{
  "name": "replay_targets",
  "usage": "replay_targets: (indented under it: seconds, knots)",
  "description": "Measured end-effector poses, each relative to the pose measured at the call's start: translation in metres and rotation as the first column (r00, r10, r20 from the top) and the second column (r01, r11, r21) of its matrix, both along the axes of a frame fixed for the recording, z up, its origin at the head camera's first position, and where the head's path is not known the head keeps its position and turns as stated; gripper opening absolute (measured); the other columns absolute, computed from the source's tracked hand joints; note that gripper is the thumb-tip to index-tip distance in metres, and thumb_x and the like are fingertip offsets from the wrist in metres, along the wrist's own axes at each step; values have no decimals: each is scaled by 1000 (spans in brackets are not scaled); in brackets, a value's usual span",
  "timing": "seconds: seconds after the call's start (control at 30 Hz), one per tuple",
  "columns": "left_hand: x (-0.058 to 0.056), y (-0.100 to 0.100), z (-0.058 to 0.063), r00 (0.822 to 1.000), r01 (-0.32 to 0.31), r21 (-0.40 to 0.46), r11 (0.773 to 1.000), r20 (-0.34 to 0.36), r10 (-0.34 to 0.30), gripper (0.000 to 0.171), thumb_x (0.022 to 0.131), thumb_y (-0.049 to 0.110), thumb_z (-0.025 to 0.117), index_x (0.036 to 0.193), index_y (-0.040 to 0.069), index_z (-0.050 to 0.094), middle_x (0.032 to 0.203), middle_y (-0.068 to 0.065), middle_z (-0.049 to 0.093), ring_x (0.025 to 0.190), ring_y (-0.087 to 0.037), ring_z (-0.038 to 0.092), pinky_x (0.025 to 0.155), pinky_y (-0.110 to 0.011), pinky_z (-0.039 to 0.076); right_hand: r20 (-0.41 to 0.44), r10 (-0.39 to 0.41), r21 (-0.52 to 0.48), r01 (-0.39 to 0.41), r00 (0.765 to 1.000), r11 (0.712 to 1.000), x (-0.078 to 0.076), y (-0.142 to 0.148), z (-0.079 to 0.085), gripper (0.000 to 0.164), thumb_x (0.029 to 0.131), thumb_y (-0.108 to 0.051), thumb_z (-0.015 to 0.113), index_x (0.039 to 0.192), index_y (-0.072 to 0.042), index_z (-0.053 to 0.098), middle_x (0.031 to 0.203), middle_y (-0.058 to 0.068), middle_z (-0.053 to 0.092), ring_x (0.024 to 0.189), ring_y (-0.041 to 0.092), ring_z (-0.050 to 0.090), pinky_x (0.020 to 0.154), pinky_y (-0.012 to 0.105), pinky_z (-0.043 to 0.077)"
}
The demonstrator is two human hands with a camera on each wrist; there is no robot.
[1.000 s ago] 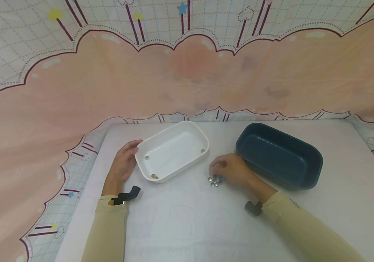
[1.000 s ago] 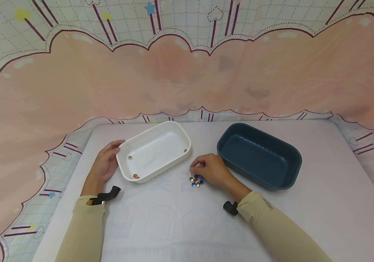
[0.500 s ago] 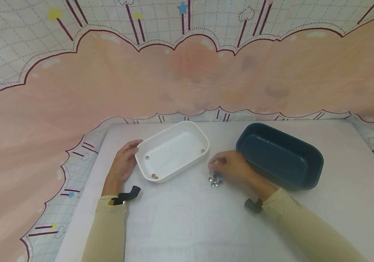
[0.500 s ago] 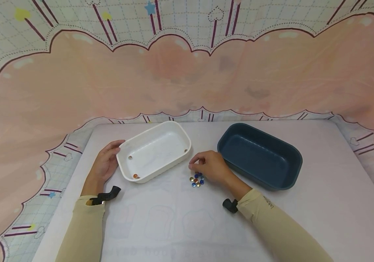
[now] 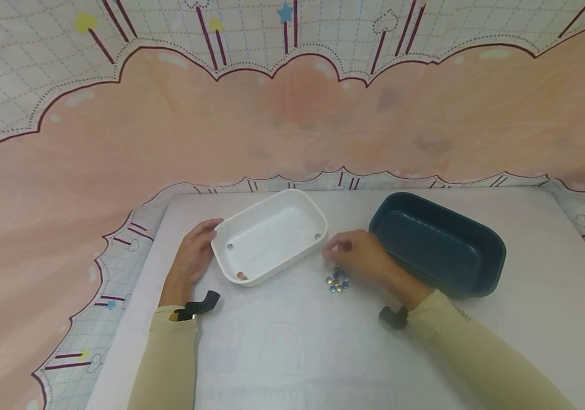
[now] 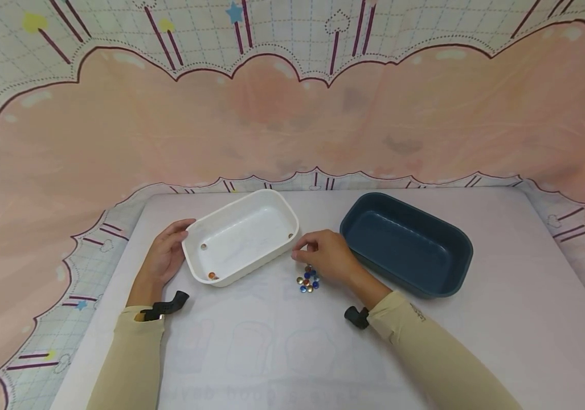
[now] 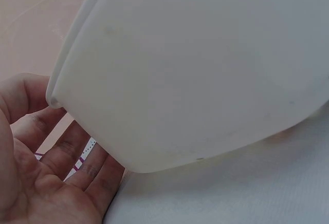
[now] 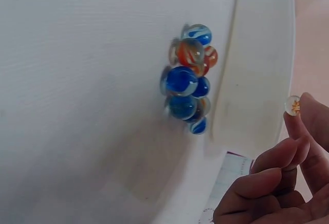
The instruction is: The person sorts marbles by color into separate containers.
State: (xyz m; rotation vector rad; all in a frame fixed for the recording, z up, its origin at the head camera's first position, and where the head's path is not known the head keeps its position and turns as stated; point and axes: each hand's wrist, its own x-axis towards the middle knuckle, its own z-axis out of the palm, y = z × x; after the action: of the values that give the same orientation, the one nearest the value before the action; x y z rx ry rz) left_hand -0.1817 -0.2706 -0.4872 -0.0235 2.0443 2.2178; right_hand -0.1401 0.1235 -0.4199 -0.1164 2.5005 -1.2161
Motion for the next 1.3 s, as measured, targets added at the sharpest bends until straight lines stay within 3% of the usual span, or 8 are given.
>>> replay_targets:
  seconds: [0.43,0.87,1.3]
  knots:
    - [1,0,2,1000,3,5,1000,-2,-3,39,106,19,54,142,4,53,136,5,58,131,-10,55,106,-16,48,-92,20,-16,-21,996,1000,-9,-9,11,15,94,-32,73,106,-26,79,91,4,62,91,23,58,67,30,52]
    - [1,1,3,1000,-2,21,1000,6,2,32,105,19,55,136,8,58,140,2,57,132,-11,54,107,-17,48,-198,13,-37,-21,980,999,-19,-23,24,17,92,-34,75,105,-24,79,85,4,63,87,23,58,68,32,52]
    - [1,1,2,1000,1,14,1000,10,-2,34,106,20,55,137,9,57,139,4,56,132,-12,54,107,-17,49,-185,-56,-53,46,981,997,-23,-39,31,23,93,-36,75,110,-21,78,87,5,60,87,23,56,66,31,48]
